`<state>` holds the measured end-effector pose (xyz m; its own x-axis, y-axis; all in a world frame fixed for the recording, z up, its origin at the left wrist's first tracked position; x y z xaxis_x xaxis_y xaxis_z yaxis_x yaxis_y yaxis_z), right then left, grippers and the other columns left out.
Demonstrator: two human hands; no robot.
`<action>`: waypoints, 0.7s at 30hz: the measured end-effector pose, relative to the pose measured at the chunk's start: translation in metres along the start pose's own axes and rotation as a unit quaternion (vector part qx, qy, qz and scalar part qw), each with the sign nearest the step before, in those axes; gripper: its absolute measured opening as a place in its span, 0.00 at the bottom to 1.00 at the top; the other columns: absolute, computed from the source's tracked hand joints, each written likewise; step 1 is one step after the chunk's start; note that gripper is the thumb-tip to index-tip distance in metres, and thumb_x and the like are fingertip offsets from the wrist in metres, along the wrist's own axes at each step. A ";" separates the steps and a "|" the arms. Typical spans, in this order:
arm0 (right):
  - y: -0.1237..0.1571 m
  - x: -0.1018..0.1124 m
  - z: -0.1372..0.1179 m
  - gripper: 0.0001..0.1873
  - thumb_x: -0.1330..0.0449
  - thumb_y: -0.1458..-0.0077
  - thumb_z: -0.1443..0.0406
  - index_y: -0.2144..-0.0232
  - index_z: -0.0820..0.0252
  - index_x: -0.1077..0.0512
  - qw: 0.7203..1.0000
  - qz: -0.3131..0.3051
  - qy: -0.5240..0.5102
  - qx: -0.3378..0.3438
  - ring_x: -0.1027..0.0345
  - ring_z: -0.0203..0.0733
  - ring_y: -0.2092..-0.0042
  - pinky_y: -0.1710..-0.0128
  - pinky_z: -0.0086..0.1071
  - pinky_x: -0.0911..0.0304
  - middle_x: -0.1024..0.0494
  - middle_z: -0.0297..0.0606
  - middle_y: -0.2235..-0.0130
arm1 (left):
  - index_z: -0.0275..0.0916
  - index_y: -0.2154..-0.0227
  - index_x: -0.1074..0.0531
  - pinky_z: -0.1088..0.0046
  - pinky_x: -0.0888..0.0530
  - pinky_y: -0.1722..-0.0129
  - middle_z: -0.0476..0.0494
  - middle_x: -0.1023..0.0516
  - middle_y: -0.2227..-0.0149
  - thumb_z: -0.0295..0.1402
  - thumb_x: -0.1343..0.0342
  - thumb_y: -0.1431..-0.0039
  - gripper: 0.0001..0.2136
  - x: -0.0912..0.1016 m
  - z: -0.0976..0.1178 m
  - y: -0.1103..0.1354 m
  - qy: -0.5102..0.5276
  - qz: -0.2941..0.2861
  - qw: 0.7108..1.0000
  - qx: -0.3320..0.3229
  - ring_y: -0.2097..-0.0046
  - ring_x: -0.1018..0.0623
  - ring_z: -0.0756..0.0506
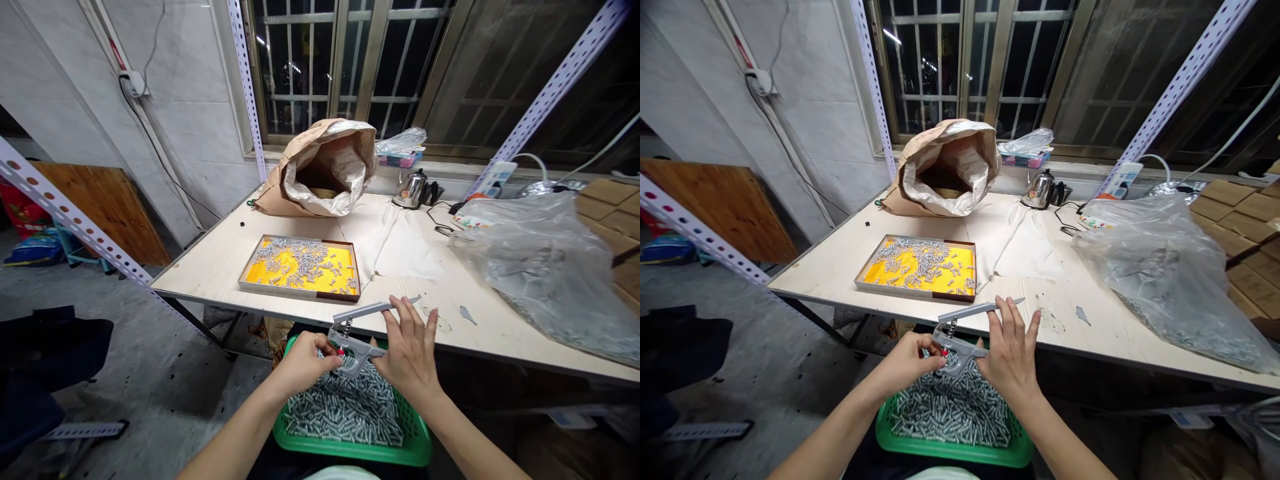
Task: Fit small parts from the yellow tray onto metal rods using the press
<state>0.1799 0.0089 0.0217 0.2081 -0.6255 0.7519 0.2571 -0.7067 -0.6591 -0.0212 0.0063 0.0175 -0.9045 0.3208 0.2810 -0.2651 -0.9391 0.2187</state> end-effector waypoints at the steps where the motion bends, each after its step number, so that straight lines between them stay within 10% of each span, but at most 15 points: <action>1: -0.001 0.001 0.000 0.21 0.48 0.48 0.64 0.52 0.69 0.35 1.000 0.006 -0.001 0.002 0.49 0.56 0.38 0.38 0.63 0.67 0.36 0.55 0.44 | 0.36 0.78 0.25 0.73 0.36 0.66 0.47 0.22 0.73 0.33 0.41 0.54 0.05 0.000 -0.001 0.000 0.001 0.001 1.000 -0.002 0.67 0.26 0.45; 6: -0.005 -0.001 0.000 0.16 0.48 0.48 0.66 0.57 0.65 0.33 0.999 0.023 -0.012 0.025 0.42 0.53 0.43 0.39 0.63 0.64 0.31 0.51 0.49 | 0.35 0.78 0.24 0.73 0.35 0.66 0.44 0.20 0.70 0.33 0.40 0.54 0.06 0.002 0.001 0.005 0.000 0.003 1.000 0.001 0.66 0.25 0.44; 11: -0.010 -0.008 0.012 0.17 0.46 0.49 0.64 0.57 0.66 0.35 0.997 0.009 -0.030 0.066 0.36 0.44 0.60 0.58 0.37 0.39 0.28 0.43 0.63 | 0.34 0.65 0.23 0.70 0.32 0.60 0.39 0.19 0.62 0.41 0.40 0.50 0.15 0.011 0.003 0.011 0.080 -0.002 0.997 -0.007 0.59 0.24 0.41; 16: -0.022 -0.017 0.024 0.05 0.48 0.55 0.69 0.72 0.59 0.35 0.986 -0.121 0.031 0.109 0.38 0.39 0.71 0.73 0.30 0.51 0.31 0.36 0.75 | 0.34 0.66 0.23 0.68 0.31 0.59 0.39 0.20 0.66 0.54 0.45 0.49 0.25 0.019 0.003 0.013 0.129 0.130 0.983 -0.011 0.61 0.24 0.41; 21: -0.036 -0.020 0.017 0.02 0.45 0.57 0.68 0.75 0.58 0.36 0.980 -0.153 0.042 0.120 0.41 0.37 0.75 0.75 0.31 0.57 0.30 0.35 0.77 | 0.34 0.69 0.23 0.69 0.31 0.63 0.40 0.20 0.69 0.58 0.49 0.50 0.28 0.008 0.011 0.014 0.149 0.119 0.982 0.007 0.63 0.24 0.42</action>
<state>0.1827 0.0521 0.0306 0.0116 -0.4292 0.9031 0.5112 -0.7737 -0.3743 -0.0286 -0.0030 0.0330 -0.9984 0.0407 0.0394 -0.0324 -0.9806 0.1934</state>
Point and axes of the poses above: each hand's wrist, its own y-axis away from the middle knuckle, its own x-axis out of the back of the hand, z = x × y, the point moved 1 cm from there along -y, towards the middle knuckle
